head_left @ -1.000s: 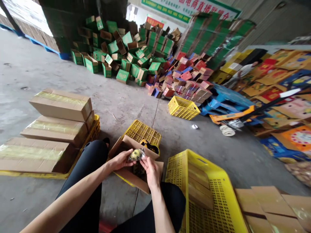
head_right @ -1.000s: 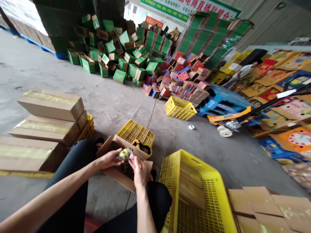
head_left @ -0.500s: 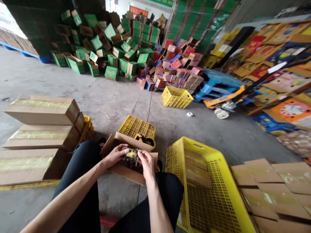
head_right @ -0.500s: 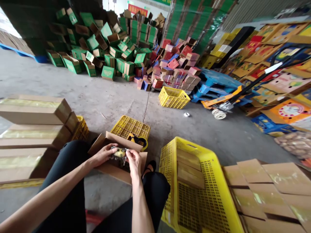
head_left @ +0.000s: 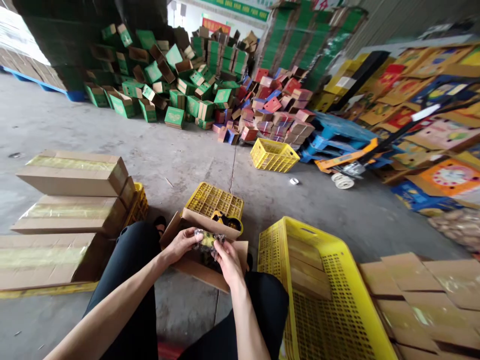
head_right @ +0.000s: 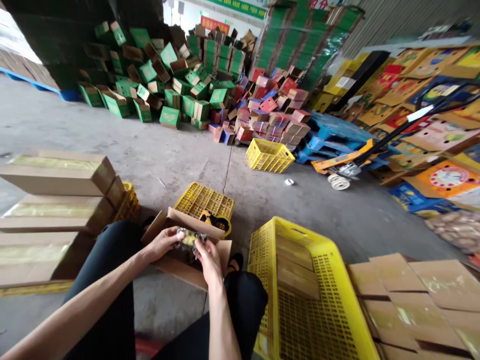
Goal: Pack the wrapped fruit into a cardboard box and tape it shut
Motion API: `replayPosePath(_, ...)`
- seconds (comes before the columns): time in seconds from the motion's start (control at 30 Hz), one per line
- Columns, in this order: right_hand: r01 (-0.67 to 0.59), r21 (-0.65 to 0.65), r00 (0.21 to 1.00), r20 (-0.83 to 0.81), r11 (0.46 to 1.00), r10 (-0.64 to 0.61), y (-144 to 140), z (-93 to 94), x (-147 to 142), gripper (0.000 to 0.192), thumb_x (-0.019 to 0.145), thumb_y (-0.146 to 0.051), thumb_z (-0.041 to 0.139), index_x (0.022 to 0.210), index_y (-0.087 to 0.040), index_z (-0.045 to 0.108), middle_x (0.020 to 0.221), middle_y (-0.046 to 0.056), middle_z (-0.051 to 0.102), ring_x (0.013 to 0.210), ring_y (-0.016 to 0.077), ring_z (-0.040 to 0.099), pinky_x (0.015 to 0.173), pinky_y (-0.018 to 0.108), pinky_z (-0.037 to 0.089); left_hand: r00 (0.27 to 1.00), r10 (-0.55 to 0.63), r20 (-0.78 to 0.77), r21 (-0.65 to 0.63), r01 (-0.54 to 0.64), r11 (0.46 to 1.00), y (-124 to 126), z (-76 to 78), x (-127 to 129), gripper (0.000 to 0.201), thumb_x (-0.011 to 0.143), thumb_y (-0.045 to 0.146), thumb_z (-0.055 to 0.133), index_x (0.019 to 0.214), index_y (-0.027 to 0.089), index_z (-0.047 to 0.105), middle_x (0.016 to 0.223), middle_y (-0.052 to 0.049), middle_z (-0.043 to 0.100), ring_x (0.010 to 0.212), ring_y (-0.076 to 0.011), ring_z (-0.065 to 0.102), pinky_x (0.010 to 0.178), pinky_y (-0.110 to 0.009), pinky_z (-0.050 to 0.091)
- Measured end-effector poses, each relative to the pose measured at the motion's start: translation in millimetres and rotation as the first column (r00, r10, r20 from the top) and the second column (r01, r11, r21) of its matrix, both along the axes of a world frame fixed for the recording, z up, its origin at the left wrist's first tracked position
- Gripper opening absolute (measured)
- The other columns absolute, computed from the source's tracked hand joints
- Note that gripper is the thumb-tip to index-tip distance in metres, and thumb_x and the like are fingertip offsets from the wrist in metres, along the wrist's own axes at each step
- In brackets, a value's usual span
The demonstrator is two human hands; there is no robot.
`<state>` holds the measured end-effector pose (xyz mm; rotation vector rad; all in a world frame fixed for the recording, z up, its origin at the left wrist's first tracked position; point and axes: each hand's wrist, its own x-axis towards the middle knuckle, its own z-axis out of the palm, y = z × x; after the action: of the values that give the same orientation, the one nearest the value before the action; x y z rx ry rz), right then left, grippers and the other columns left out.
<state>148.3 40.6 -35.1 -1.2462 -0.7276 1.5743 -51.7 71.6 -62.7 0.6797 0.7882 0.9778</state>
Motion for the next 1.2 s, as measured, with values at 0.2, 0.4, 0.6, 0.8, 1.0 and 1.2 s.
replayPosePath(0.2,0.145,-0.015,0.989,-0.013,0.989,-0.145,2.4,-6.3,2.5,0.052,0.058,-0.055,0.101,0.094,-0.023,0.082,0.104,0.006,0.081,0.093,0.0226,0.074,0.08,0.032,0.06,0.999,0.039,0.033,-0.079,-0.036,0.996,-0.3,-2.2,-0.8,0.053,0.063,0.036,0.104,0.105,0.016,0.078,0.105,-0.008,0.08,0.091,-0.0198,0.075,0.086,-0.03,0.058)
replayPosePath(0.4,0.237,0.059,0.949,0.2,0.97,-0.244,4.0,-23.0,10.5,0.056,0.064,-0.064,0.093,0.097,-0.021,0.084,0.094,0.006,0.079,0.081,0.0219,0.072,0.071,0.031,0.058,0.998,0.058,-0.031,-0.088,-0.061,0.994,1.8,-10.3,-1.8,0.045,0.062,0.039,0.104,0.086,0.016,0.074,0.084,-0.003,0.077,0.077,-0.0161,0.072,0.08,-0.03,0.059)
replayPosePath(0.6,0.109,0.173,0.921,0.353,0.979,-0.165,6.9,-29.3,18.5,0.048,0.078,-0.069,0.079,0.086,-0.021,0.083,0.074,0.002,0.072,0.071,0.0195,0.064,0.063,0.028,0.05,0.994,0.084,-0.074,-0.046,-0.087,0.995,1.7,-10.3,-0.9,0.046,0.063,0.046,0.102,0.079,0.016,0.071,0.08,-0.002,0.076,0.072,-0.0141,0.069,0.073,-0.026,0.055)
replayPosePath(0.8,0.159,0.129,0.921,0.337,0.979,-0.194,6.2,-27.9,16.2,0.053,0.075,-0.07,0.08,0.092,-0.02,0.085,0.078,0.005,0.072,0.075,0.0221,0.066,0.064,0.029,0.053,0.993,0.099,-0.071,-0.018,-0.101,0.995,1.7,-8.0,0.4,0.047,0.063,0.049,0.101,0.078,0.017,0.071,0.079,-0.002,0.075,0.07,-0.0136,0.067,0.072,-0.026,0.052)
replayPosePath(1.0,0.152,0.115,0.937,0.3,0.982,-0.18,3.8,-17.0,12.7,0.052,0.074,-0.07,0.081,0.092,-0.021,0.085,0.079,0.004,0.073,0.075,0.0208,0.065,0.066,0.029,0.054,0.99,0.09,-0.11,-0.027,-0.093,0.995,0.4,-1.7,-1.1,0.047,0.067,0.053,0.099,0.086,0.017,0.075,0.075,0.0,0.072,0.068,-0.0118,0.063,0.067,-0.023,0.047)
replayPosePath(1.2,0.109,0.114,0.93,0.339,0.987,-0.142,3.8,-16.9,13.2,0.056,0.075,-0.073,0.081,0.094,-0.021,0.085,0.077,0.004,0.073,0.071,0.0194,0.064,0.062,0.027,0.052,0.996,-0.031,-0.089,-0.028,0.028,0.999,-1.9,-0.9,-1.4,0.05,0.072,0.055,0.095,0.1,0.017,0.08,0.091,-0.006,0.076,0.077,-0.0149,0.066,0.073,-0.025,0.05)
